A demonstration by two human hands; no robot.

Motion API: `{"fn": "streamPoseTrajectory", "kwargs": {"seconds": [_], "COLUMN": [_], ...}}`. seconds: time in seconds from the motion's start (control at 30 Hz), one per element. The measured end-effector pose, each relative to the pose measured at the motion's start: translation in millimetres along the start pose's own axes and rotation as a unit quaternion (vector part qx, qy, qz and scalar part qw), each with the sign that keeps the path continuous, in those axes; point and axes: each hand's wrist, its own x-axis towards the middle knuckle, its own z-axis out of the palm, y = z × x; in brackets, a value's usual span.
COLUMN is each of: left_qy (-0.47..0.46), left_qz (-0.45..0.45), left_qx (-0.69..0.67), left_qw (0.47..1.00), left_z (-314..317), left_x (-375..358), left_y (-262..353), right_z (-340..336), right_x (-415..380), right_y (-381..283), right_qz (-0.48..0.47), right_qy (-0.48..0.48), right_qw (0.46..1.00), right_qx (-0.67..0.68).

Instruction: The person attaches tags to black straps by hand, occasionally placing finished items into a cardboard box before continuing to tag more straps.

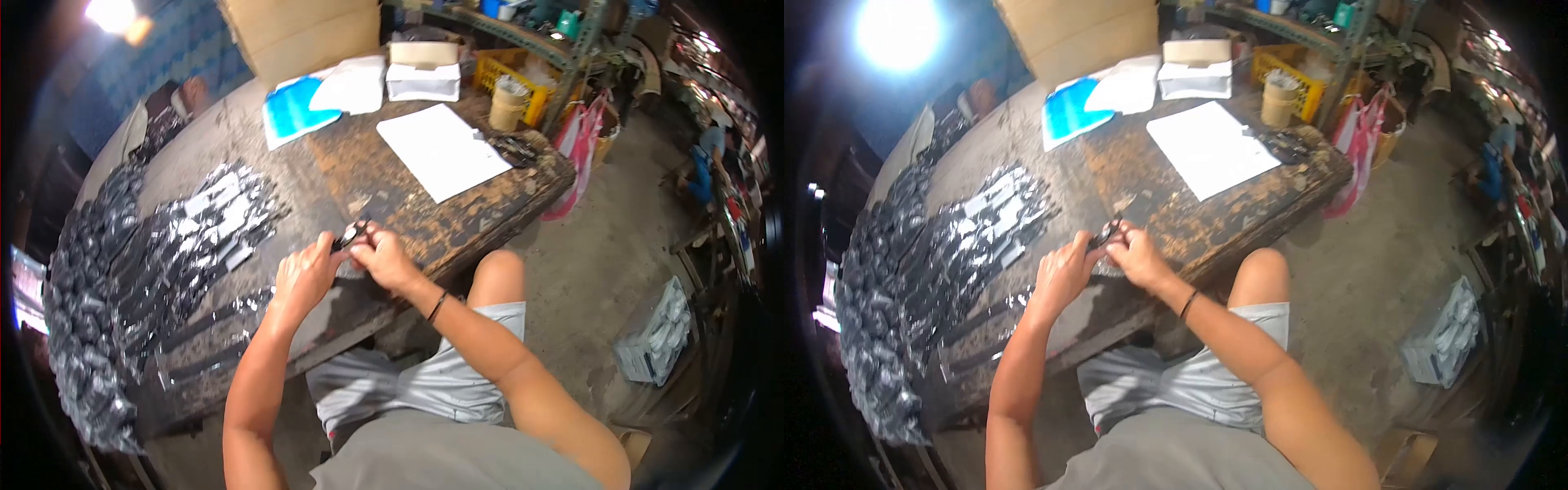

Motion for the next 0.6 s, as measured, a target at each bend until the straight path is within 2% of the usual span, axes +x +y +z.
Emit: {"fn": "streamPoseTrajectory", "kwargs": {"seconds": [0.03, 0.17, 0.23, 0.27, 0.33, 0.37, 0.43, 0.47, 0.53, 0.6], "left_qy": [0.009, 0.008, -0.003, -0.002, -0.001, -0.002, -0.077, -0.081, -0.118, -0.128], "left_qz": [0.014, 0.016, 0.024, 0.005, -0.037, -0.037, -0.066, -0.078, -0.096, -0.094], "left_qx": [-0.001, 0.011, 0.010, -0.012, -0.057, -0.057, -0.245, -0.244, -0.468, -0.529], "left_qw": [1.000, 1.000, 1.000, 1.000, 0.998, 0.998, 0.964, 0.963, 0.871, 0.834], "left_z": [1.7, 6.2, 6.2, 5.7, 5.2, 4.8, 2.7, 2.8, 1.9, -0.3], "left_x": [1.3, 3.1, 7.8, 9.5, 10.0, 11.0, 14.4, 15.3, 14.4, 11.7], "left_y": [-3.0, -5.6, -3.1, 0.1, 4.7, 1.9, -8.8, -12.1, -22.1, -28.0], "right_z": [-10.6, -9.0, -13.7, -15.9, -19.5, -21.7, -26.0, -26.3, -29.4, -29.1], "right_x": [4.8, -7.6, -10.1, -10.8, -10.9, -10.6, -9.6, -9.3, -8.4, -7.8], "right_y": [11.6, -12.5, -19.2, -21.7, -25.4, -27.5, -31.2, -31.4, -28.3, -27.5], "right_qz": [-0.021, 0.024, 0.082, 0.080, 0.148, 0.154, 0.151, 0.149, 0.129, 0.092], "right_qy": [-0.006, 0.051, -0.002, 0.003, -0.075, -0.081, -0.075, -0.070, -0.044, -0.052], "right_qw": [0.985, 0.986, 0.995, 0.995, 0.982, 0.974, 0.969, 0.961, 0.959, 0.957], "right_qx": [-0.173, -0.156, -0.055, -0.056, 0.088, 0.145, 0.182, 0.221, 0.247, 0.271]}}
